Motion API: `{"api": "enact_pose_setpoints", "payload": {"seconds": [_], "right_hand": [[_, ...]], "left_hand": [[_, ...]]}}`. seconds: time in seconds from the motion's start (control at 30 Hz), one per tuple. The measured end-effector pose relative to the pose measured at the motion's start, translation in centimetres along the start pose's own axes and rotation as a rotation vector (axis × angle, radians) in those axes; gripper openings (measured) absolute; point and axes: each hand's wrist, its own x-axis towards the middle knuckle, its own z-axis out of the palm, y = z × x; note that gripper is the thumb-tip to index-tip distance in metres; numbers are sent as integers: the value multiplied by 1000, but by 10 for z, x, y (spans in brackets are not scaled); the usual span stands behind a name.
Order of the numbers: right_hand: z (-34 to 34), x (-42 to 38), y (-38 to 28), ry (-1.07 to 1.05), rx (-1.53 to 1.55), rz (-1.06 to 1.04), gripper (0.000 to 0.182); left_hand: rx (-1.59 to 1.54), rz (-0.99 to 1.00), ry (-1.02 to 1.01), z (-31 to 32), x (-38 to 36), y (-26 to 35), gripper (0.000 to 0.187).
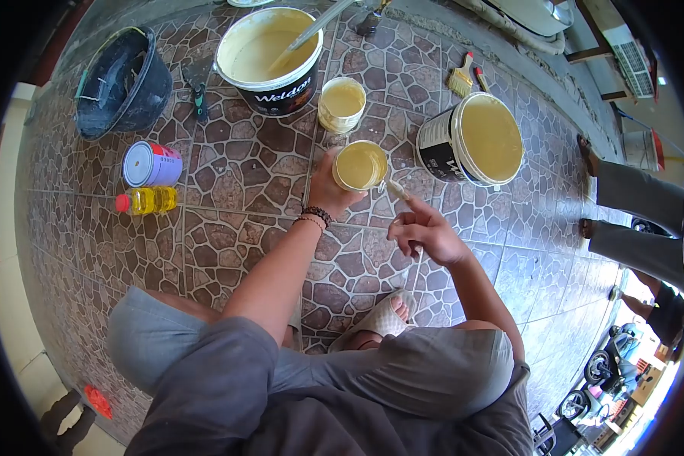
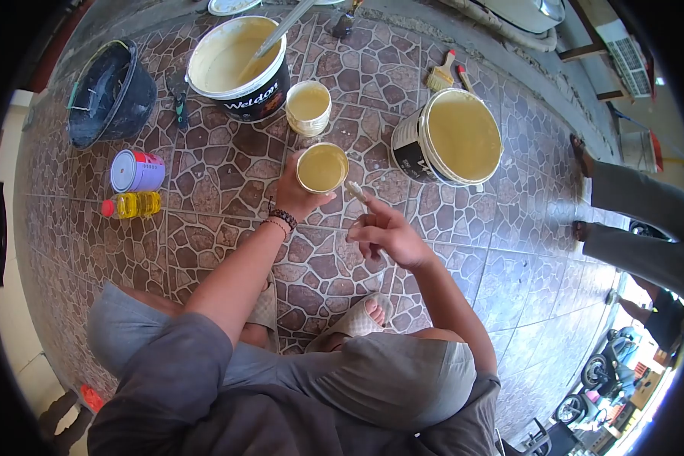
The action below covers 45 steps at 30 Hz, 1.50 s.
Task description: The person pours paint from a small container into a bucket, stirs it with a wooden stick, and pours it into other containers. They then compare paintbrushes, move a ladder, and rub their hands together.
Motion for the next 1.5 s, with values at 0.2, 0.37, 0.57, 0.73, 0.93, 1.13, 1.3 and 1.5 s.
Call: {"api": "enact_pose_setpoints", "payload": {"seconds": [0.2,0.37,0.57,0.73,0.93,1.13,1.3,1.5], "right_hand": [[25,33,-9,551,-2376,-138,76],[43,47,-9,568,-2793,-8,66],[72,51,-10,90,-3106,376,43],[91,42,-33,-134,-3128,393,29],[83,26,-34,10,-2963,57,10],[47,-3,-62,373,-2125,-132,35],[-4,12,-63,539,-1454,12,40],[-41,69,-31,513,-351,172,79]], "left_hand": [[-42,2,-12,-1,1,0,81],[-113,13,27,0,3,0,75],[-39,98,-19,-3,19,9,66],[24,101,-142,-2,27,15,60],[54,178,-155,1,35,18,64],[-4,68,-181,-3,29,13,72],[-205,0,-104,7,10,-2,82],[-201,-20,-42,8,-2,8,105]]}}
